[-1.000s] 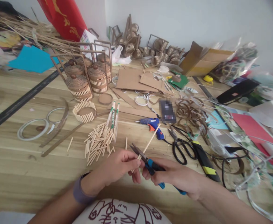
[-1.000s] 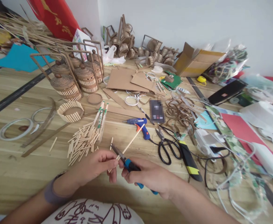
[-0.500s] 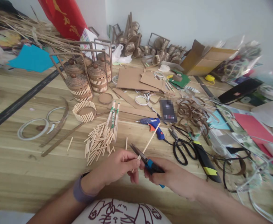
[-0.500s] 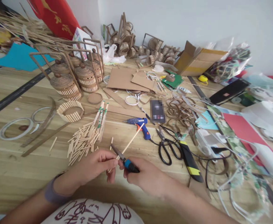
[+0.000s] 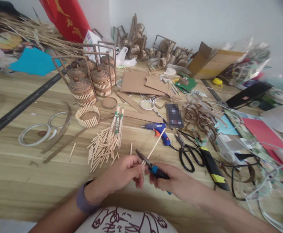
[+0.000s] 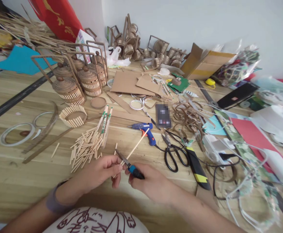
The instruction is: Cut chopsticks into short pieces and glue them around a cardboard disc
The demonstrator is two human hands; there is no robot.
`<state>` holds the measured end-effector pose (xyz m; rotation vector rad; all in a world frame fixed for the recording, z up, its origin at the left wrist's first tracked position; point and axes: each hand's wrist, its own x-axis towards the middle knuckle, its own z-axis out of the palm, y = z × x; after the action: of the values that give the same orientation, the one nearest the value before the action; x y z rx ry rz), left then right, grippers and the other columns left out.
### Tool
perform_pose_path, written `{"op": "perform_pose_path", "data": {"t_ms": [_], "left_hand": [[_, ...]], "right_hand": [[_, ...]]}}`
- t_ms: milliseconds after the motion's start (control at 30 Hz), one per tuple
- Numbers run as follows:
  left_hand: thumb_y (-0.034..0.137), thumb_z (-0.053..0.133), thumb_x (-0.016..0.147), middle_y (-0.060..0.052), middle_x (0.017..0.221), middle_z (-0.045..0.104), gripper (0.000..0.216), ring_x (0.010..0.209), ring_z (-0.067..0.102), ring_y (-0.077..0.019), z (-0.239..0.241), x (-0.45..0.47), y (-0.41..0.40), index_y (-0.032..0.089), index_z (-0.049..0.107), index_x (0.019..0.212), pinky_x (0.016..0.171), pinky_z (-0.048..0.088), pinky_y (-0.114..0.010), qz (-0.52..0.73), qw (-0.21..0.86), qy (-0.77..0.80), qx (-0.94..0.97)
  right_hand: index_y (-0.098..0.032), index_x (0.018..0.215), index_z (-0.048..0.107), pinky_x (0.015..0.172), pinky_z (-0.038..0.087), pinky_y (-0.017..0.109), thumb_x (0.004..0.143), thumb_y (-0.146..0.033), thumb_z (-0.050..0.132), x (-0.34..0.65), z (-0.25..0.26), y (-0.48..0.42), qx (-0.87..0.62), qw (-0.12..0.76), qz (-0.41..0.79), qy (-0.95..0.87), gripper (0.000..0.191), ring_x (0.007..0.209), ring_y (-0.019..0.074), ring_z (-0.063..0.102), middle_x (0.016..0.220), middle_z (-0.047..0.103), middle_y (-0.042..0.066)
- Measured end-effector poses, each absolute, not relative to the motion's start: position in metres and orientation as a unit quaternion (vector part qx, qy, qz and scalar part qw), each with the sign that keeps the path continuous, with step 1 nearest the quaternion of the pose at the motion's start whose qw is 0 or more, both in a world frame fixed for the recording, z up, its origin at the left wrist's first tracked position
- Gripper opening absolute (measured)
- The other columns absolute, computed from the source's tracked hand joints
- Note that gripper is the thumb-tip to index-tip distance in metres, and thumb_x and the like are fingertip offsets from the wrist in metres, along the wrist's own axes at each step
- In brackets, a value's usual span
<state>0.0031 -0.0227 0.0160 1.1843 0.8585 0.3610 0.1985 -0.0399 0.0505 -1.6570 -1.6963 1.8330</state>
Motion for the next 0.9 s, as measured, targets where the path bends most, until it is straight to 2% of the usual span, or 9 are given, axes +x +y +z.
{"op": "perform_pose_path", "data": {"t_ms": [133,300,567,900], "left_hand": [[0.043,0.047,0.086,0.0,0.063,0.062,0.028,0.058,0.057,-0.0141,0.017,0.005,-0.022,0.017,0.055,0.082,0.065,0.046,-0.028,0.167,0.737,0.396,0.522],[0.041,0.045,0.083,0.001,0.059,0.06,0.025,0.055,0.055,-0.0136,0.018,0.007,-0.022,0.017,0.053,0.08,0.062,0.045,-0.028,0.158,0.739,0.407,0.513],[0.037,0.043,0.085,0.004,0.055,0.056,0.024,0.053,0.052,-0.0122,0.027,0.007,-0.021,0.017,0.054,0.077,0.058,0.043,-0.025,0.134,0.715,0.439,0.527],[0.04,0.04,0.089,0.004,0.054,0.052,0.031,0.049,0.044,-0.0104,0.018,0.003,-0.023,0.015,0.058,0.085,0.053,0.036,-0.023,0.154,0.695,0.416,0.565]], "right_hand": [[-0.018,0.085,0.063,0.066,0.039,0.027,0.066,-0.023,0.054,0.202,0.055,-0.038,-0.54,0.074,0.663,-0.513,0.021,0.076,0.0157,0.049,0.082,0.057,0.001],[-0.018,0.086,0.064,0.064,0.041,0.026,0.065,-0.023,0.058,0.203,0.055,-0.039,-0.523,0.094,0.715,-0.455,0.022,0.076,0.0154,0.051,0.083,0.059,0.001],[-0.018,0.087,0.062,0.065,0.041,0.026,0.066,-0.023,0.057,0.203,0.047,-0.039,-0.533,0.077,0.696,-0.474,0.023,0.074,0.0148,0.052,0.085,0.06,0.001],[-0.019,0.077,0.054,0.052,0.033,0.024,0.061,-0.018,0.05,0.196,0.038,-0.041,-0.567,0.069,0.638,-0.517,0.017,0.058,0.0117,0.041,0.065,0.047,-0.004]]}}
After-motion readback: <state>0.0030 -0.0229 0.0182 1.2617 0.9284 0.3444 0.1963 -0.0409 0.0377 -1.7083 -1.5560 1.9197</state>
